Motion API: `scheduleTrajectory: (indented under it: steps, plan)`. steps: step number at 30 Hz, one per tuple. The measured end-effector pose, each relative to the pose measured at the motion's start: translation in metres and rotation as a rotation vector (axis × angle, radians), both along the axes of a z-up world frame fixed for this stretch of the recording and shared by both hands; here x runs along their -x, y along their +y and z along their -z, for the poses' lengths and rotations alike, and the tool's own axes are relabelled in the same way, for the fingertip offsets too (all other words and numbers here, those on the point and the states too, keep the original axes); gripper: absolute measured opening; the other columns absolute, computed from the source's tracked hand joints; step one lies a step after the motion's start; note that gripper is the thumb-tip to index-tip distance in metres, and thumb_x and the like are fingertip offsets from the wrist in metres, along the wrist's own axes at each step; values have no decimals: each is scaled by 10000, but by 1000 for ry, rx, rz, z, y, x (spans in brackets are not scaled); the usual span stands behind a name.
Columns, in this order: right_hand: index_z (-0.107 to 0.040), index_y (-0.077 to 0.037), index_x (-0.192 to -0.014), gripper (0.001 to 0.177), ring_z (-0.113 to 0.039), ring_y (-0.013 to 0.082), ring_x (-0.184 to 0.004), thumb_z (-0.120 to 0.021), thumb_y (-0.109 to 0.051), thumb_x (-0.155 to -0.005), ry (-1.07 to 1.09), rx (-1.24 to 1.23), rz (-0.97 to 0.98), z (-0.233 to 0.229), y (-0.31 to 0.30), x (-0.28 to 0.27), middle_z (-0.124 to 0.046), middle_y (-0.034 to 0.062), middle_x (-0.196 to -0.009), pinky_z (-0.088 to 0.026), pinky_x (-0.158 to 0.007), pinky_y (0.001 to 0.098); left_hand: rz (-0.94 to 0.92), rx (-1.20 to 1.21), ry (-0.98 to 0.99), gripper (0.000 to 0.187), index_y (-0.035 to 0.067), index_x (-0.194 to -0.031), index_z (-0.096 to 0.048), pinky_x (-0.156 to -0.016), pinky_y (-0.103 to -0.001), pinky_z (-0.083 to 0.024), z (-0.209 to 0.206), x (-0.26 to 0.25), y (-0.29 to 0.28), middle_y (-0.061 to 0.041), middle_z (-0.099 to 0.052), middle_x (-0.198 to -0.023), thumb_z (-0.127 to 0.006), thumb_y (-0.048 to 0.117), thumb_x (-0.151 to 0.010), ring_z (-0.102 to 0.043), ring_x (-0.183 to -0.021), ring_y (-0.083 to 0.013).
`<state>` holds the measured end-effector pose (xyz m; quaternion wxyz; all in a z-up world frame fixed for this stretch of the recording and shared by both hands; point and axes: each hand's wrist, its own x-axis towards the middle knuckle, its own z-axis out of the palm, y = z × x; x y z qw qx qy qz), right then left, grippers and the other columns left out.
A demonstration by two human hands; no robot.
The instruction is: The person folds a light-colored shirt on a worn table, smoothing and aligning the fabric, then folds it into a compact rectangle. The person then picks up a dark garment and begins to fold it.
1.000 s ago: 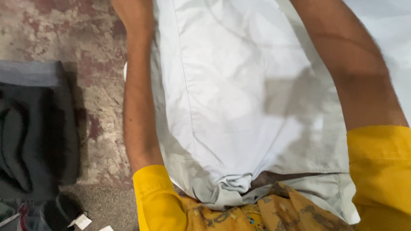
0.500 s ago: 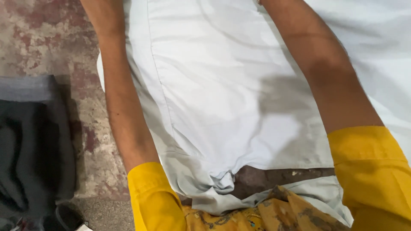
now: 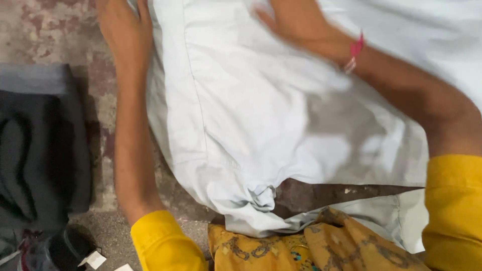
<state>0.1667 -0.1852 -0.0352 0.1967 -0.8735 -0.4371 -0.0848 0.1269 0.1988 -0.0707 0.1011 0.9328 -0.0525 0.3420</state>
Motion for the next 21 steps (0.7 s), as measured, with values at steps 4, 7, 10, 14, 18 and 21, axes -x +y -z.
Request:
scheduleTrajectory:
  steps: [4,7,10,14,18,21]
  plan:
    - [-497,-102,-1513,543,-421,387,-1428,-672,-201,-1009,0,5,-116,-9,-2,83,-449,184,-1550,-358,-1107,576,-140,64,198,561,-13,-1519,-440,-1180,-623,-302,-32,81,-38,-277,-422,-1517,-724,164,-1069,-353,-1438,-502]
    - [-492,-121,-1518,554,-383,376,-1462,-653,-255,-1005,36,50,-143,-9,-8,125,-427,158,-1562,-301,-1171,590,-150,-1,182,508,44,-1525,-496,-1250,-683,-180,-44,120,-80,-245,-383,-1634,-706,213,-1093,-183,-1545,-510]
    - [-471,-120,-1534,573,-320,382,-1496,-628,-313,-1018,65,111,-146,-7,-11,153,-384,172,-1595,-239,-1212,589,-28,100,416,460,73,-1427,-571,-1240,-655,-167,-47,167,-112,-234,-386,-1611,-712,310,-1059,-144,-1541,-499]
    - [-456,-127,-1530,612,-268,365,-1515,-611,-378,-994,84,158,-217,-4,-18,199,-338,179,-1621,-172,-1225,597,-12,114,437,531,60,-1491,-565,-1229,-664,-170,-46,191,-118,-204,-362,-1642,-678,326,-1046,-166,-1523,-503]
    - [-493,-125,-1521,580,-268,332,-1544,-621,-386,-1019,30,49,-329,0,-33,246,-375,148,-1630,-196,-1268,579,-92,89,365,409,92,-1461,-589,-1269,-637,-225,-47,209,-103,-195,-363,-1670,-665,240,-1087,-197,-1567,-472]
    - [-534,-110,-1453,565,-331,334,-1488,-647,-362,-960,138,67,-374,-7,-56,267,-425,153,-1567,-262,-1204,572,-195,104,361,442,20,-1465,-548,-1248,-625,-295,-54,243,-111,-241,-376,-1633,-673,221,-1092,-258,-1551,-467]
